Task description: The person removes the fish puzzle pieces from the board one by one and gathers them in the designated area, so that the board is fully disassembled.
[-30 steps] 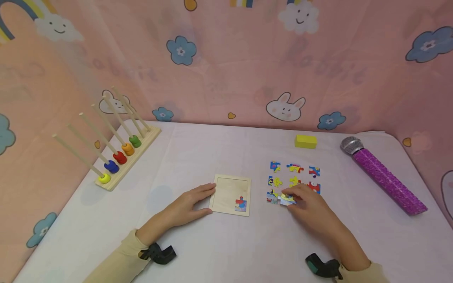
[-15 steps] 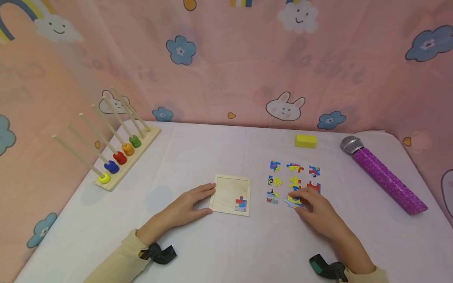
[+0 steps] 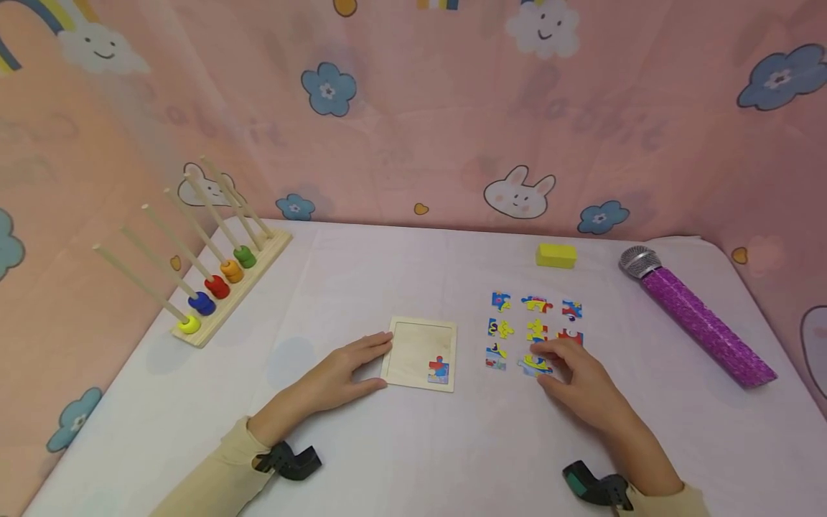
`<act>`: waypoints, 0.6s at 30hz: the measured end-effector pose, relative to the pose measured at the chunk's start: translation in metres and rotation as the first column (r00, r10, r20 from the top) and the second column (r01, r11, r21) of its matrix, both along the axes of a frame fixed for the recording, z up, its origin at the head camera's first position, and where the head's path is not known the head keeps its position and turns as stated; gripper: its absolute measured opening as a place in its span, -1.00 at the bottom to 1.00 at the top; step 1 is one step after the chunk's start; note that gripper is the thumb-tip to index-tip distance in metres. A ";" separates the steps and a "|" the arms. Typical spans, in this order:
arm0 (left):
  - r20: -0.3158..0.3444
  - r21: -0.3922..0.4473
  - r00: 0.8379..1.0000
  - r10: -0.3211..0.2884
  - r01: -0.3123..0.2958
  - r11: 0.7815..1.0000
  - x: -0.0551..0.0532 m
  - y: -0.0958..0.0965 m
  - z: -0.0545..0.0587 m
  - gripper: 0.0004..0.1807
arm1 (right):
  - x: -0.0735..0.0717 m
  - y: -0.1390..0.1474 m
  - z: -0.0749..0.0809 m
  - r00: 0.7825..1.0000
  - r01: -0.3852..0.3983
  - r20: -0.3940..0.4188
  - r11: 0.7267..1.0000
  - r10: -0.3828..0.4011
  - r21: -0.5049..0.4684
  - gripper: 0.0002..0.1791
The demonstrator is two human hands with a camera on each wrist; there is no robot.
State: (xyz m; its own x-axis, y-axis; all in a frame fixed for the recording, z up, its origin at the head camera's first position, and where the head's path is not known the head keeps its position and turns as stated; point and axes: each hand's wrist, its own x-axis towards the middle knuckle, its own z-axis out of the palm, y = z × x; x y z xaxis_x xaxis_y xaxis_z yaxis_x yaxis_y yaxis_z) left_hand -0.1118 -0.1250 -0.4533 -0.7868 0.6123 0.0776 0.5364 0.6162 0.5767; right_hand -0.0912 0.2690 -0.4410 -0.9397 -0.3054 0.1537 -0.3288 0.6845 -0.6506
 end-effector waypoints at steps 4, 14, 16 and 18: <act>-0.001 0.003 1.000 0.001 -0.001 1.000 0.000 -0.001 0.000 -0.32 | 0.000 -0.002 0.002 1.000 0.030 -0.002 1.000 -0.030 0.003 -0.58; 0.013 0.002 1.000 0.008 -0.008 1.000 0.000 0.000 -0.001 -0.31 | 0.004 -0.017 0.012 1.000 0.004 0.020 1.000 -0.004 -0.018 -0.50; 0.018 0.002 1.000 0.011 -0.011 1.000 0.000 0.000 -0.001 -0.30 | 0.005 -0.022 0.013 0.999 -0.002 0.033 1.000 0.002 0.000 -0.48; 0.022 0.000 1.000 0.014 -0.014 1.000 0.000 0.000 -0.001 -0.30 | 0.006 -0.028 0.013 0.999 -0.003 0.043 1.000 0.003 0.018 -0.48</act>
